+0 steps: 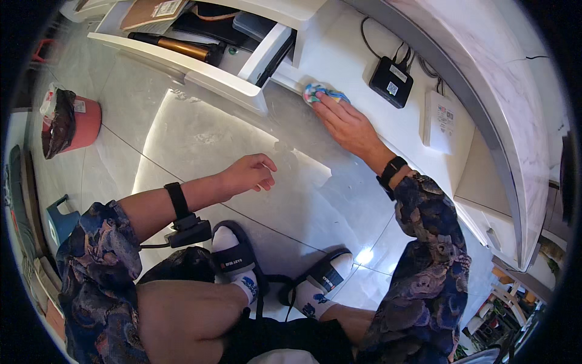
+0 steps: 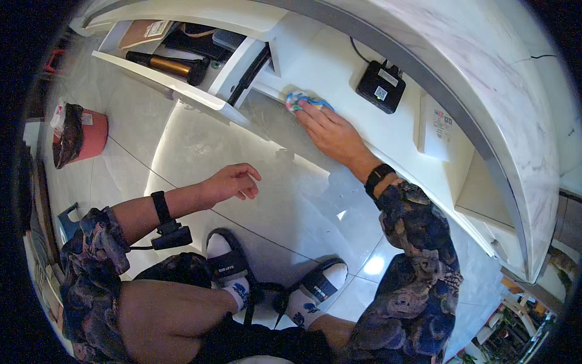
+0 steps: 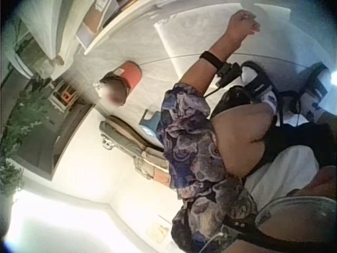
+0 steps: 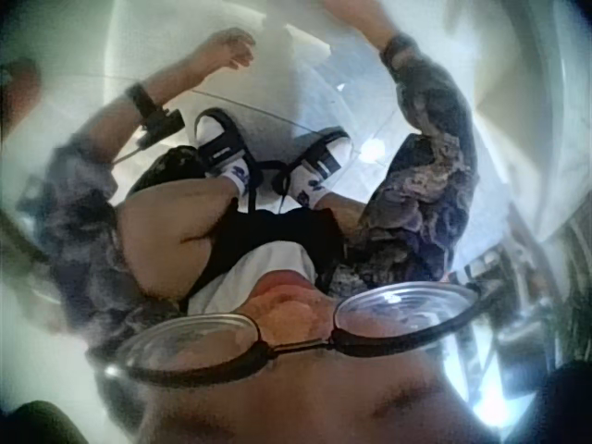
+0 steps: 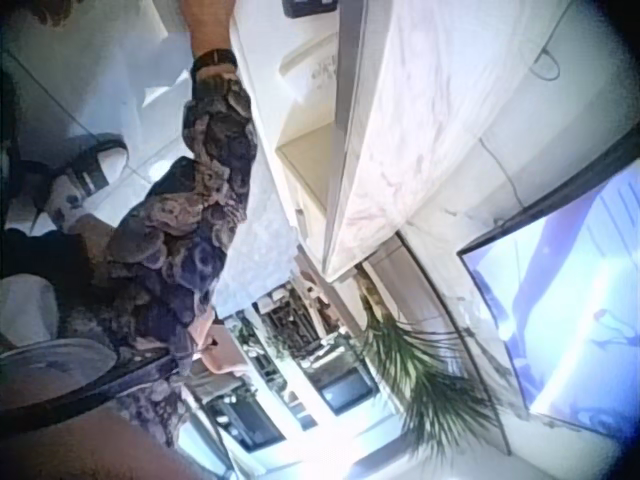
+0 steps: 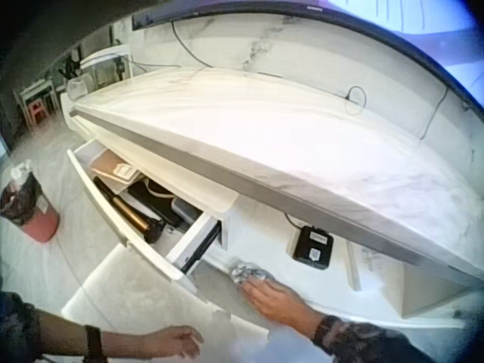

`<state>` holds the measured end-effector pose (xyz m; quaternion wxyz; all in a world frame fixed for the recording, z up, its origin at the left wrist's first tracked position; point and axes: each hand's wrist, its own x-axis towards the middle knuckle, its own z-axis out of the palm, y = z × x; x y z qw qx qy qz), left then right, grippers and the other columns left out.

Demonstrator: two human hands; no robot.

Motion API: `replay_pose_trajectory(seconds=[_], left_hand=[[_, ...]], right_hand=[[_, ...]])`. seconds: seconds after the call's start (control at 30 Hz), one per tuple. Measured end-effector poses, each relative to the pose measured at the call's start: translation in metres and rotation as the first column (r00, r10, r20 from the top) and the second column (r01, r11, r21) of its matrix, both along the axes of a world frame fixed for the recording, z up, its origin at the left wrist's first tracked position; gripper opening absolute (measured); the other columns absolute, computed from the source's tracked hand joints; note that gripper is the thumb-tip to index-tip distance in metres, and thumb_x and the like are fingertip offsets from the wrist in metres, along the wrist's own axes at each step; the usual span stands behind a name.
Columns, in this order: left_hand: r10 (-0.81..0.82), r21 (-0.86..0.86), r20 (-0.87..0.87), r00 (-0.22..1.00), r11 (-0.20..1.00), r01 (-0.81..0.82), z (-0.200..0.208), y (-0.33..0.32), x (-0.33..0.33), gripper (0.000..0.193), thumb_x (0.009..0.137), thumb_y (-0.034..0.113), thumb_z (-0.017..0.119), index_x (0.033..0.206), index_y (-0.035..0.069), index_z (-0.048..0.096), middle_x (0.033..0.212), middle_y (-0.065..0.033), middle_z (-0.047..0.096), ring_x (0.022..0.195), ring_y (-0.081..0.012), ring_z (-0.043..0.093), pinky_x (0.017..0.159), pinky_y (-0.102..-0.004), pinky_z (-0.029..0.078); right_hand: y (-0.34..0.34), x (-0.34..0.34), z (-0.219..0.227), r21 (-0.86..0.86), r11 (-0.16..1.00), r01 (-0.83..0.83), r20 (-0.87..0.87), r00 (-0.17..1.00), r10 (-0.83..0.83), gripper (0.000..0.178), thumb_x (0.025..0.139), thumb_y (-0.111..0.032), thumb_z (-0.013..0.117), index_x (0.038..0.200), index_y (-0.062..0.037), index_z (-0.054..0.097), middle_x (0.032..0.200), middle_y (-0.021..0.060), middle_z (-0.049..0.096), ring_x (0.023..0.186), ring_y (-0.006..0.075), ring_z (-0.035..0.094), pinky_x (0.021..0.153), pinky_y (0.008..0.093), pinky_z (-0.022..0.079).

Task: The person wipes the surfaces and interior of a white cabinet using a polka-dot cloth, then places a small electronic device and a box inside the drawer.

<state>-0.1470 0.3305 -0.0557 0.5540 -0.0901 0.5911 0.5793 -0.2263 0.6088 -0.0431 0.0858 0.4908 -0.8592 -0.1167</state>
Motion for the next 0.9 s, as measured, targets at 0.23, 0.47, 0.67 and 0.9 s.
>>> replay_pose_trajectory(seconds=[0.23,0.47,0.67,0.9], left_hand=[[0.035,0.026,-0.006,0.999,0.999,-0.035,-0.002,-0.007,0.001,0.023,0.087,0.015,0.047,0.107,0.005,0.053,0.094,-0.0084,0.062,0.086,-0.0163,0.061,0.075,-0.0303,0.048],[-0.042,0.057,-0.008,0.999,0.998,0.042,-0.012,0.017,-0.002,0.023,0.087,0.015,0.048,0.108,0.007,0.053,0.092,-0.0065,0.062,0.086,-0.0153,0.060,0.077,-0.0299,0.047],[-0.099,0.096,-0.040,0.994,0.990,0.103,-0.002,0.041,-0.010,0.023,0.087,0.015,0.049,0.108,0.007,0.053,0.093,-0.0058,0.061,0.088,-0.0158,0.060,0.078,-0.0307,0.047],[-0.112,0.090,-0.031,0.993,0.989,0.114,-0.002,0.041,-0.009,0.023,0.087,0.015,0.049,0.108,0.007,0.053,0.093,-0.0057,0.061,0.087,-0.0155,0.060,0.078,-0.0303,0.046]], right_hand=[[0.076,0.058,0.035,0.231,0.973,0.000,0.173,0.984,-0.041,0.033,0.080,-0.011,0.055,0.111,0.0019,0.059,0.116,0.0078,0.055,0.115,0.0212,0.047,0.096,0.0337,0.041],[0.086,0.102,0.061,-0.055,0.970,0.238,0.564,0.809,-0.167,0.030,0.075,-0.001,0.059,0.104,-0.0034,0.060,0.116,0.0112,0.056,0.116,0.0281,0.048,0.099,0.0383,0.041],[0.062,0.058,0.061,-0.454,0.751,0.480,0.553,0.812,-0.185,0.049,0.070,0.009,0.053,0.116,-0.0065,0.056,0.125,0.0154,0.051,0.116,0.0338,0.048,0.097,0.0397,0.043],[0.016,-0.010,-0.010,-0.558,0.606,0.567,0.379,0.823,-0.423,0.050,0.070,0.006,0.054,0.120,-0.0051,0.053,0.126,0.0160,0.051,0.117,0.0344,0.049,0.099,0.0399,0.042]])
